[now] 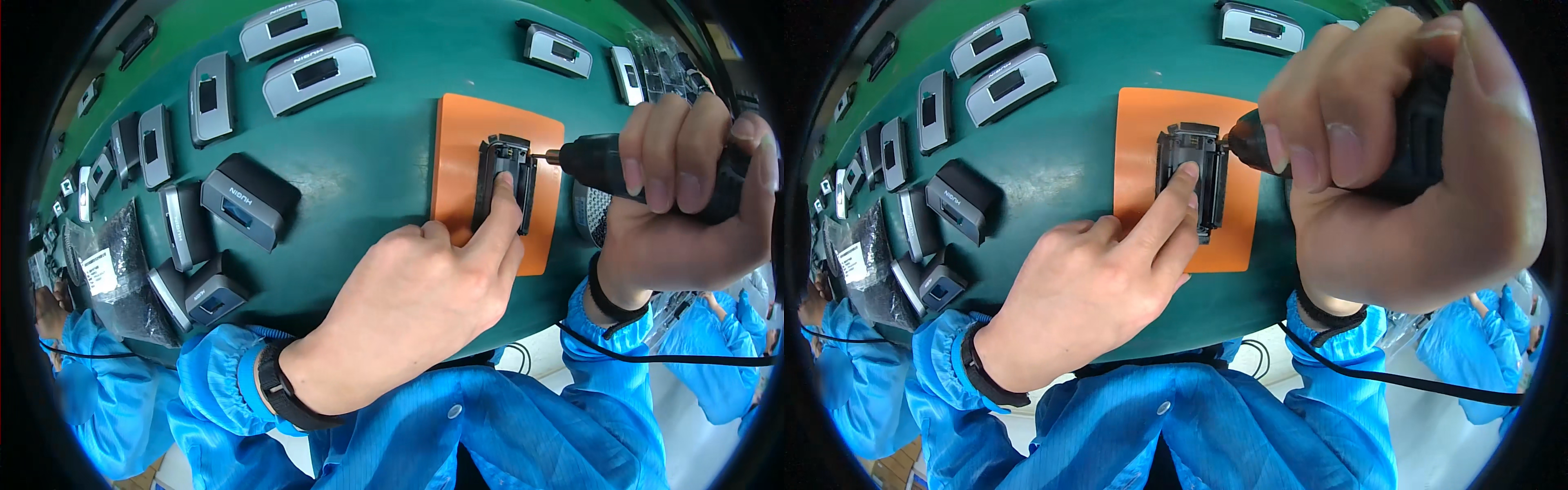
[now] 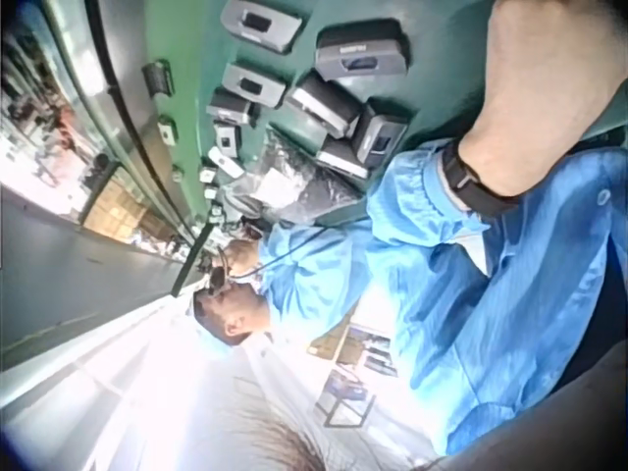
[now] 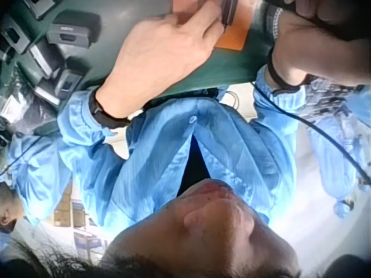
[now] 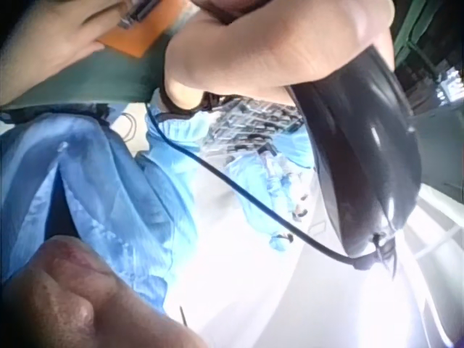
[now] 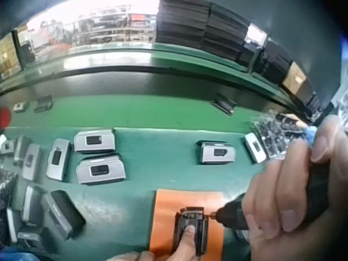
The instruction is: Using an electric screwdriver to fasten screws into plastic housing components on an assembly line.
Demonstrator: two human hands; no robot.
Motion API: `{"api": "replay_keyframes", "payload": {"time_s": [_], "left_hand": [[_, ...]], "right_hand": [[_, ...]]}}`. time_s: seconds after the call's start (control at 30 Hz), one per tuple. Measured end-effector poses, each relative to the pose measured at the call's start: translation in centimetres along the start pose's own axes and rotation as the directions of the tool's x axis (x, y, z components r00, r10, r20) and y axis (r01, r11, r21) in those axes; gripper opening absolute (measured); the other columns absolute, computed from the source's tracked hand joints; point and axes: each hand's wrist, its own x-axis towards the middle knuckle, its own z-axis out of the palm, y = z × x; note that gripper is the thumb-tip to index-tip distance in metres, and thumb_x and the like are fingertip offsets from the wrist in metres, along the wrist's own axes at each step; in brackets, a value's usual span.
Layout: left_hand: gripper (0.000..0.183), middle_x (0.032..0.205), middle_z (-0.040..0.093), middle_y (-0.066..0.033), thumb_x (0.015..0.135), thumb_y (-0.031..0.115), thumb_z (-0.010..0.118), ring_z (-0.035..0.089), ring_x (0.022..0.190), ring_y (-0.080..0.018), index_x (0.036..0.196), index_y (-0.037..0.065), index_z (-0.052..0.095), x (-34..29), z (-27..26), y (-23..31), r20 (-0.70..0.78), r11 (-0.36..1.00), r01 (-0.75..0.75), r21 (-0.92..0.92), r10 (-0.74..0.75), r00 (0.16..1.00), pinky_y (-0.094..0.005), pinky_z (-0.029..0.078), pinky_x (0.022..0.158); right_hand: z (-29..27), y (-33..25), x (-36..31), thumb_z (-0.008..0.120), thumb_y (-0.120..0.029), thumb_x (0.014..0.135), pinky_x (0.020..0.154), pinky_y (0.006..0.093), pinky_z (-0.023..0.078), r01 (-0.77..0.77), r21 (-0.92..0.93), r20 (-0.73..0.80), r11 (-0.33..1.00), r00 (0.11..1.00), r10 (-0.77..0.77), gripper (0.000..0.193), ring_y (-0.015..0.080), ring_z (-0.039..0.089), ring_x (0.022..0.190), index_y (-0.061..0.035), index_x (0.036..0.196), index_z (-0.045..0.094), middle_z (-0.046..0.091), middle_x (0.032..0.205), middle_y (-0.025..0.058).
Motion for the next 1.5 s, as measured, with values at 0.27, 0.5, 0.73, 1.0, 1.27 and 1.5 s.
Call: {"api": "replay_keyframes", "payload": {"time_s": [0.27, 0.5, 0.73, 1.0, 1.27, 1.5], "left_hand": [[0.030, 0.133, 0.061, -0.0094, 0.080, 0.018, 0.069, 0.053, 0.053, -0.0117, 0.105, 0.003, 0.068, 0.1, 0.2, -0.1, -0.055, 1.000, -0.011, 0.016, 0.012, 0.998, -0.0230, 0.049, 0.053], [0.029, 0.132, 0.061, -0.0094, 0.080, 0.016, 0.067, 0.052, 0.053, -0.0118, 0.105, 0.002, 0.068, 0.1, 0.2, -0.2, -0.040, 1.000, -0.015, 0.010, 0.016, 0.999, -0.0230, 0.049, 0.053], [0.032, 0.131, 0.062, -0.0095, 0.077, 0.012, 0.065, 0.055, 0.055, -0.0133, 0.107, 0.002, 0.067, -0.1, 0.5, 0.0, -0.056, 1.000, 0.001, -0.031, -0.003, 0.998, -0.0238, 0.052, 0.055], [0.035, 0.133, 0.060, -0.0092, 0.074, 0.009, 0.065, 0.059, 0.060, -0.0143, 0.108, 0.002, 0.066, 0.1, 0.3, -0.4, -0.023, 0.999, 0.001, -0.043, -0.002, 1.000, -0.0256, 0.055, 0.057], [0.054, 0.138, 0.057, -0.0099, 0.068, 0.019, 0.082, 0.066, 0.072, -0.0192, 0.116, 0.002, 0.065, 0.5, -1.2, -0.5, 0.076, 0.991, 0.024, -0.130, -0.014, 0.997, -0.0297, 0.057, 0.061], [0.064, 0.141, 0.056, -0.0122, 0.065, 0.018, 0.084, 0.069, 0.078, -0.0217, 0.123, 0.000, 0.062, 1.4, -1.5, -0.3, 0.121, 0.981, 0.037, -0.193, -0.013, 0.993, -0.0325, 0.059, 0.066]], "right_hand": [[0.6, 0.7, 0.3, 0.041, -0.029, 0.102, 0.050, 0.0269, 0.034, -0.004, -0.023, 0.008, 1.000, 1.000, 0.004, 0.025, 0.0087, 0.037, 0.050, -0.0085, 0.102, 0.056, 0.041, 0.064, -0.0023], [1.0, 1.0, 0.3, 0.040, -0.029, 0.103, 0.050, 0.0268, 0.034, -0.012, -0.033, 0.018, 0.999, 1.000, 0.012, 0.025, 0.0084, 0.036, 0.050, -0.0087, 0.101, 0.055, 0.041, 0.064, -0.0022], [1.4, 1.4, 0.0, 0.038, -0.028, 0.103, 0.050, 0.0266, 0.033, -0.014, -0.053, 0.028, 0.998, 0.999, 0.016, 0.026, 0.0081, 0.035, 0.049, -0.0089, 0.100, 0.054, 0.040, 0.063, -0.0021], [0.6, 2.1, 0.6, 0.034, -0.028, 0.104, 0.049, 0.0282, 0.033, 0.008, -0.051, 0.142, 0.999, 0.990, -0.001, 0.028, 0.0095, 0.035, 0.049, -0.0074, 0.106, 0.054, 0.040, 0.063, -0.0015], [-6.7, -3.7, 0.2, 0.044, -0.033, 0.100, 0.038, 0.0281, 0.035, 0.085, -0.011, -0.185, 0.996, 0.979, -0.085, 0.029, 0.0116, 0.040, 0.042, -0.0062, 0.098, 0.055, 0.044, 0.059, 0.0017], [-7.8, -2.0, -2.6, 0.042, -0.026, 0.103, 0.050, 0.0268, 0.038, 0.039, -0.139, -0.181, 0.990, 0.981, -0.065, 0.025, 0.0091, 0.040, 0.051, -0.0047, 0.104, 0.055, 0.043, 0.064, 0.0005]]}}
